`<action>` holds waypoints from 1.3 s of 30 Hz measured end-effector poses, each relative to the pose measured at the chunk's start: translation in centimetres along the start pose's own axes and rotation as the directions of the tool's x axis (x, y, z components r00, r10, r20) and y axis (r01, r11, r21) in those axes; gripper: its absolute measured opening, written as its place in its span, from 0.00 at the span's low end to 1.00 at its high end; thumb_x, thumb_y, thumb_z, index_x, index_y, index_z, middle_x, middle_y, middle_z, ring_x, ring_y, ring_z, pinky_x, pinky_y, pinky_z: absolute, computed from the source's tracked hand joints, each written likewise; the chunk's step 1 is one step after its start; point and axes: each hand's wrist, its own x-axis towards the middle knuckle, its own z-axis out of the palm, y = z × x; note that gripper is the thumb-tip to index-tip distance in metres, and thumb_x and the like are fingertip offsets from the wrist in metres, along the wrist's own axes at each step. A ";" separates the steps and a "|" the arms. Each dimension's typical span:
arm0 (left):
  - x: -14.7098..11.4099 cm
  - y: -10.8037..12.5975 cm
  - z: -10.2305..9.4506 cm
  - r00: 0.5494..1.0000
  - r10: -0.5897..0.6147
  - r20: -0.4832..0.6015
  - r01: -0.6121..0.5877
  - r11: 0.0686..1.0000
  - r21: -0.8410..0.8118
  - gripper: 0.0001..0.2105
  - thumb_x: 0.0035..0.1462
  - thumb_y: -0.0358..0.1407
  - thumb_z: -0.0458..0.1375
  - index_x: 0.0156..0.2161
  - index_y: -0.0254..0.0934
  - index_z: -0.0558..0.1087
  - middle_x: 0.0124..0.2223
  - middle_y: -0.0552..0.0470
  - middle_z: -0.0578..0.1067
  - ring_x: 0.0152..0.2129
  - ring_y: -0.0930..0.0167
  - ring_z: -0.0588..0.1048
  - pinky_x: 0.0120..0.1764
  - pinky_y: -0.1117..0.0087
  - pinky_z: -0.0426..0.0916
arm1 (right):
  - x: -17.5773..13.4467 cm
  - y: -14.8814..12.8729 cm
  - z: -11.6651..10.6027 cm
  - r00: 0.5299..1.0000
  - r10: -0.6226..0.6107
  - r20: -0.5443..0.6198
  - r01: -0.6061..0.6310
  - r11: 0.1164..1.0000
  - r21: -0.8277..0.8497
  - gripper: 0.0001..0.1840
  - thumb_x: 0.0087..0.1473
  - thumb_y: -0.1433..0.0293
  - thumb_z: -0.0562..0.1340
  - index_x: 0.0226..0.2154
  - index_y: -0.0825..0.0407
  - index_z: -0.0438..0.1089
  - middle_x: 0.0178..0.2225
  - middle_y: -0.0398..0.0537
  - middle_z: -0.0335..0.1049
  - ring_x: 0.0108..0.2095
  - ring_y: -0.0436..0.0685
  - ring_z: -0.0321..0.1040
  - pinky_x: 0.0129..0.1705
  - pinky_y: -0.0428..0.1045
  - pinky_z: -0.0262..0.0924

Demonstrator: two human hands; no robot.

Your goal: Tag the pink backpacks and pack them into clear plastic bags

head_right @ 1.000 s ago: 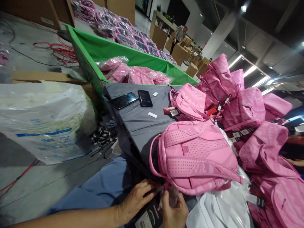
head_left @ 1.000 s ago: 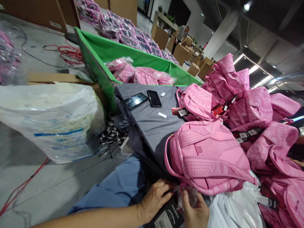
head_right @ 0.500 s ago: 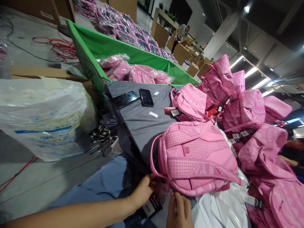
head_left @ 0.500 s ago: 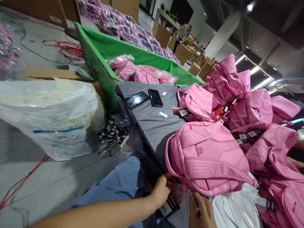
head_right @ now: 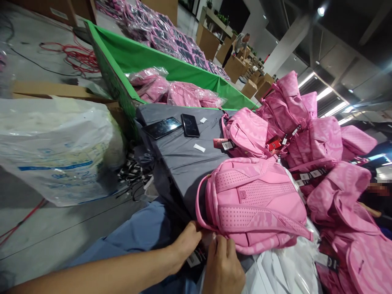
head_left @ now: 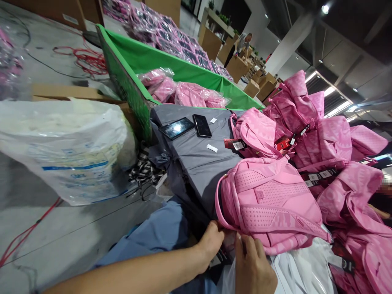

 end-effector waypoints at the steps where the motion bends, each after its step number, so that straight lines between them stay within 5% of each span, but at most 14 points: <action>1: -0.2 0.2 0.1 1.000 -0.029 0.005 0.029 0.999 -0.043 0.14 0.50 0.35 0.62 0.44 0.33 0.74 0.34 0.52 0.78 0.34 0.67 0.76 0.39 0.67 0.70 | 0.0 -0.5 0.1 1.000 0.006 0.006 -0.006 1.000 0.026 0.21 0.70 0.67 0.51 0.32 0.48 0.77 0.28 0.44 0.75 0.20 0.48 0.67 0.23 0.46 0.54; 8: -1.7 1.9 -0.1 0.991 0.014 0.132 0.005 0.990 -0.141 0.10 0.41 0.39 0.62 0.28 0.33 0.76 0.25 0.55 0.74 0.26 0.73 0.68 0.34 0.71 0.63 | -2.7 -2.2 1.3 0.986 0.160 -0.050 -0.144 0.961 0.237 0.14 0.68 0.67 0.56 0.43 0.55 0.75 0.32 0.51 0.80 0.29 0.54 0.76 0.30 0.47 0.63; 12: -2.3 2.7 -0.4 0.971 0.041 0.235 -0.020 0.996 -0.089 0.13 0.42 0.39 0.65 0.33 0.32 0.78 0.29 0.53 0.76 0.30 0.71 0.71 0.36 0.70 0.63 | -4.7 -2.7 2.2 0.957 0.289 0.037 -0.278 0.870 0.408 0.16 0.68 0.70 0.50 0.48 0.57 0.71 0.37 0.56 0.80 0.34 0.58 0.77 0.34 0.48 0.67; 16: -2.2 2.0 -0.4 0.973 0.052 0.224 -0.033 0.995 -0.090 0.19 0.39 0.38 0.69 0.38 0.31 0.78 0.33 0.51 0.79 0.34 0.68 0.73 0.37 0.70 0.64 | -6.1 -3.1 3.5 0.926 0.376 0.028 -0.342 0.808 0.480 0.15 0.67 0.70 0.51 0.47 0.55 0.71 0.38 0.56 0.79 0.35 0.58 0.77 0.37 0.50 0.68; 25: -2.0 0.2 -0.3 0.977 0.090 0.192 -0.051 0.979 -0.198 0.24 0.36 0.39 0.76 0.41 0.33 0.78 0.34 0.49 0.81 0.33 0.67 0.76 0.34 0.72 0.66 | -7.1 -2.6 4.7 0.867 0.482 -0.124 -0.211 0.582 0.785 0.12 0.68 0.64 0.56 0.45 0.51 0.71 0.43 0.57 0.77 0.42 0.61 0.76 0.40 0.54 0.71; 30: -1.4 -0.3 1.0 0.993 0.116 0.036 -0.108 0.981 -0.158 0.20 0.35 0.39 0.74 0.36 0.32 0.79 0.30 0.50 0.80 0.28 0.68 0.75 0.32 0.71 0.68 | -6.1 -2.5 4.4 0.791 0.596 -0.134 -0.362 0.635 0.683 0.12 0.63 0.63 0.64 0.44 0.54 0.72 0.36 0.54 0.76 0.32 0.57 0.73 0.32 0.50 0.68; 35: -0.8 -0.4 0.8 0.973 0.210 -0.099 -0.217 0.974 -0.060 0.18 0.30 0.40 0.74 0.30 0.33 0.79 0.28 0.50 0.80 0.29 0.66 0.75 0.37 0.68 0.70 | -4.4 -3.3 5.2 0.844 0.457 -0.279 -0.255 0.801 0.541 0.07 0.65 0.66 0.62 0.36 0.52 0.70 0.29 0.48 0.72 0.30 0.54 0.70 0.35 0.49 0.65; 39: -1.6 0.6 0.0 0.963 0.264 -0.050 -0.255 0.957 0.141 0.14 0.38 0.44 0.67 0.25 0.33 0.79 0.25 0.49 0.78 0.25 0.67 0.73 0.31 0.70 0.67 | -3.5 -3.3 4.9 0.886 0.378 -0.269 -0.248 0.875 0.415 0.10 0.67 0.68 0.58 0.32 0.50 0.65 0.28 0.46 0.66 0.29 0.54 0.66 0.33 0.48 0.61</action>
